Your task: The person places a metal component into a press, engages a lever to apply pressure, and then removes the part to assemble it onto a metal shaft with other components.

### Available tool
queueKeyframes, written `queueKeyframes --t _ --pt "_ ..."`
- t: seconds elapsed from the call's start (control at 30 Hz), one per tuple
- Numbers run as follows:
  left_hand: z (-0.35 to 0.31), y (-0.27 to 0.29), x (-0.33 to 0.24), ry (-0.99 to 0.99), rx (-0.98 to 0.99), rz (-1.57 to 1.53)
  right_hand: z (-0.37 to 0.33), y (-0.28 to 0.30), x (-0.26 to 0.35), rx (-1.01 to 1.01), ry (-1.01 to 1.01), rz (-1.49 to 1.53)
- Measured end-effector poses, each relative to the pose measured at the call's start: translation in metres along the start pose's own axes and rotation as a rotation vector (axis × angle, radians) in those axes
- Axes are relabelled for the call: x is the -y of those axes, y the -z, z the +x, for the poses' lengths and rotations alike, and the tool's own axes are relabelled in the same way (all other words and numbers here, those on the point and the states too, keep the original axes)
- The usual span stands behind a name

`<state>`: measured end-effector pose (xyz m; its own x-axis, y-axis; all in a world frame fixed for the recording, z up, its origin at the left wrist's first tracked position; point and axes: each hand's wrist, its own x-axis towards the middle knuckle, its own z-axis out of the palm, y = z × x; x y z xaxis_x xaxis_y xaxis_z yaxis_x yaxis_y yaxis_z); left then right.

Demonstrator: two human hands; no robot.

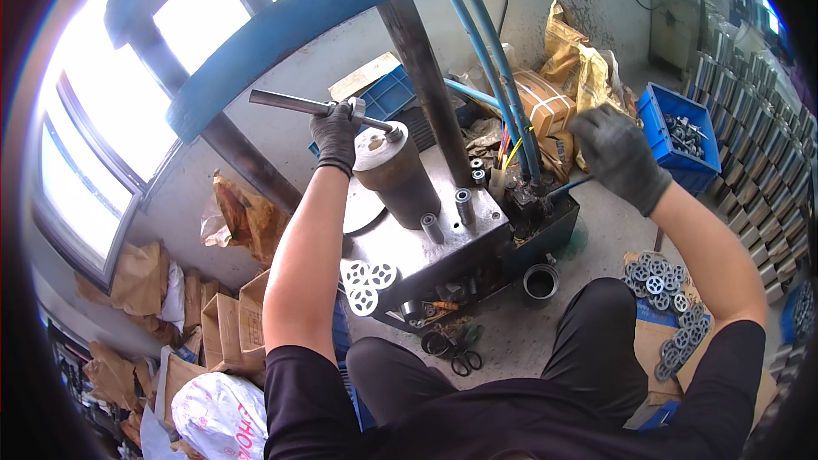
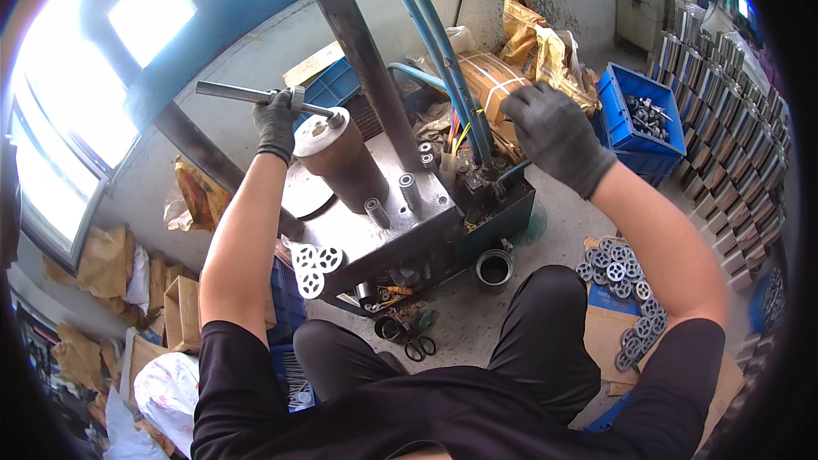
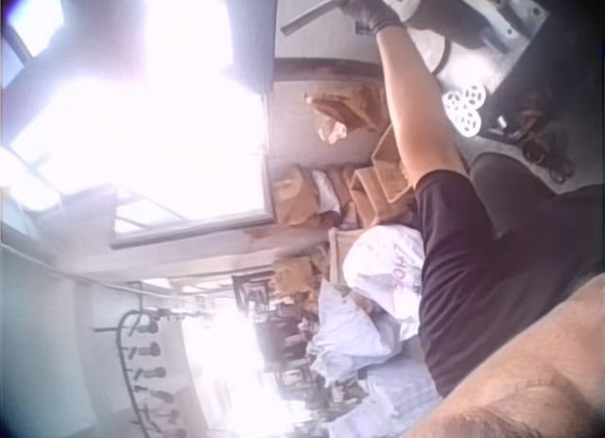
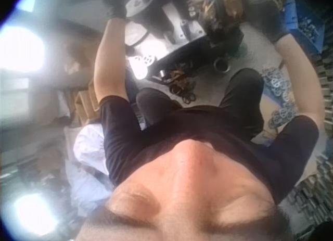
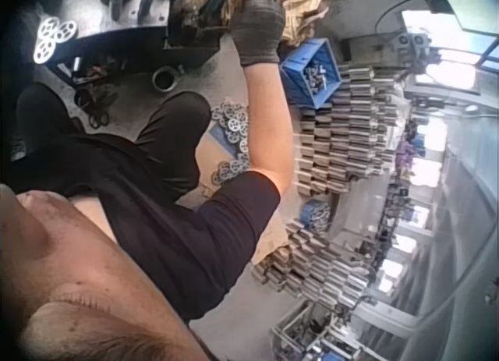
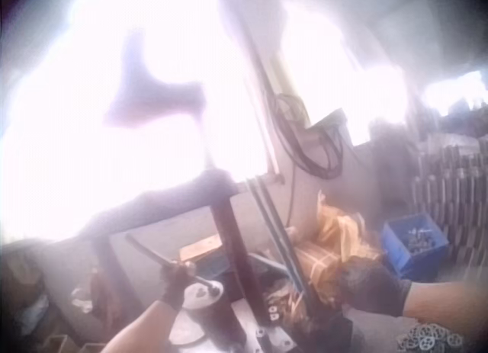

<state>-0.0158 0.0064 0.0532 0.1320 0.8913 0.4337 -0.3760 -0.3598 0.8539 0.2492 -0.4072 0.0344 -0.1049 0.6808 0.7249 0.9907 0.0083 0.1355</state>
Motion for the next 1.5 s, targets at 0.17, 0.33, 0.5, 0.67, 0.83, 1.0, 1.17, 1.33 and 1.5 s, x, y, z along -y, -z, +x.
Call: queueKeyframes --t 0.17,0.33,0.5,0.67,0.83,1.0,1.17,1.33,1.5 --pt "0.003 -0.006 0.007 0.002 -0.058 0.130 0.051 -0.047 -0.041 -0.127 -0.045 -0.024" --pt "0.002 -0.011 0.000 -0.018 0.030 0.103 0.076 -0.059 -0.046 -0.002 -0.276 -0.040" --pt "0.002 -0.023 -0.008 -0.009 0.032 0.153 0.078 -0.057 -0.047 0.045 -0.415 -0.092" --pt "0.015 -0.025 -0.006 -0.053 0.062 0.283 0.077 -0.060 -0.051 0.088 -0.418 -0.107" --pt "0.022 -0.031 -0.005 -0.090 0.066 0.335 0.078 -0.058 -0.049 0.126 -0.420 -0.104" --pt "0.002 -0.053 -0.019 -0.046 0.122 0.339 0.068 -0.059 -0.054 0.141 -0.408 -0.049" --pt "0.008 -0.057 -0.031 -0.017 0.237 0.547 0.066 -0.047 -0.037 0.110 -0.382 -0.044" --pt "0.004 -0.073 -0.036 -0.273 0.271 1.051 0.042 -0.024 -0.018 0.153 -0.367 -0.011" --pt "0.008 -0.065 -0.034 -0.208 0.258 0.981 -0.006 0.011 0.009 0.250 -0.302 0.020"
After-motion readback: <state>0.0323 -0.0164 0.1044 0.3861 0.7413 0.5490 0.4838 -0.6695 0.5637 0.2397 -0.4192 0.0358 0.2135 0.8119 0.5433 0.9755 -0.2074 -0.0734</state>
